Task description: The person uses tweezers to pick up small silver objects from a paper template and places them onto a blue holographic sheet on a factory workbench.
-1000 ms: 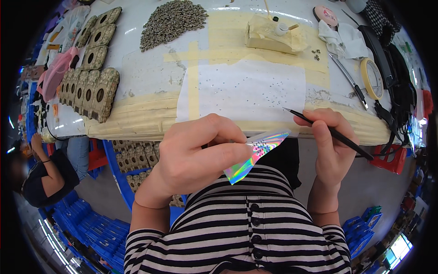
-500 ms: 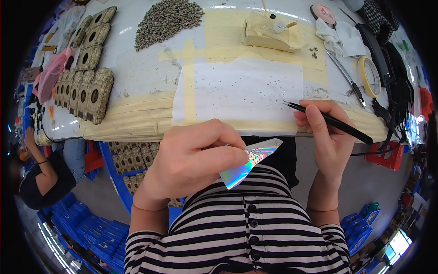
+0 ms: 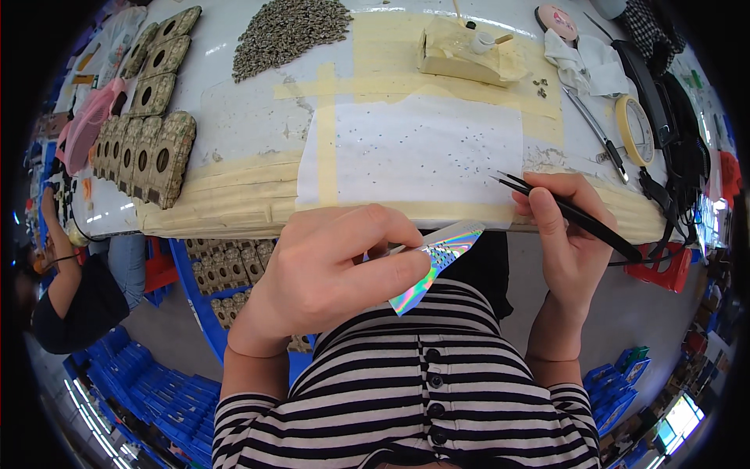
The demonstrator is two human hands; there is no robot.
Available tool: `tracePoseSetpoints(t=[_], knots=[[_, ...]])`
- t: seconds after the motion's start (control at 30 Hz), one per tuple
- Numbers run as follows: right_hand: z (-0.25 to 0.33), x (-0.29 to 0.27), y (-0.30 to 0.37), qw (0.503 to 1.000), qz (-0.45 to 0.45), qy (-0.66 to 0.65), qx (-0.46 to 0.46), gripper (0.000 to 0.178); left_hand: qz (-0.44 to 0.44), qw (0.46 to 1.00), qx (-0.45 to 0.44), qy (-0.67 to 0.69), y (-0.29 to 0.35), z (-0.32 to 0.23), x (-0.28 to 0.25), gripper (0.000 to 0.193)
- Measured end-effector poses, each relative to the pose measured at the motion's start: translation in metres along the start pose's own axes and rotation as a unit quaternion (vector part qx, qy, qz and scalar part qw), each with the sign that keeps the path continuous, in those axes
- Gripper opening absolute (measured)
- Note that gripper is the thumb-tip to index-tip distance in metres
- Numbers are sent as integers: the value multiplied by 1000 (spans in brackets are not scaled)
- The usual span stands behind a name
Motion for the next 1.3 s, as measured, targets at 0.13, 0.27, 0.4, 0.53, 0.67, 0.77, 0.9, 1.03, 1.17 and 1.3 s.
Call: tracePoseSetpoints(t=[0.13, 0.27, 0.4, 0.53, 0.67, 0.77, 0.9, 1.03, 1.17, 1.3], knots=[[5, -1, -2, 999, -2, 41, -31, 11, 5, 1000, 5, 10, 1, -2, 1, 17], [4, -4, -5, 1000, 6, 21, -11, 12, 21, 999, -6, 43, 0, -4, 4, 12], [1, -7, -7, 1000, -2, -2, 17, 13, 93, 993, -16, 70, -14, -9, 18, 8], [-2, -2, -11, 995, 7, -75, 57, 14, 122, 990, -20, 64, -20, -4, 41, 15], [-6, -3, -11, 994, 16, -94, 56, 14, 148, 985, -32, 80, -25, -2, 51, 16], [-4, -4, -12, 993, 19, -100, 56, 14, 130, 989, -21, 70, -26, -3, 57, 15], [-5, -6, -12, 991, 32, -116, 52, 14, 117, 988, -40, 90, -29, -5, 55, 15], [-4, -5, -14, 990, 32, -129, 53, 14, 116, 987, -52, 95, -30, -4, 55, 15], [-5, -7, -14, 988, 34, -142, 47, 15, 122, 987, -74, 69, -31, -5, 53, 16], [-8, -10, -14, 987, 27, -151, 38, 17, 115, 987, -84, 74, -29, -6, 52, 18]])
Point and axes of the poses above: each hand's wrist, its own y-axis away from the middle knuckle, its own x-axis out of the palm, z = x × y, the point moved 4 cm from there along -y, towards the middle knuckle, and after that the axes turned 3 degrees about x, right-handed, at the moved point
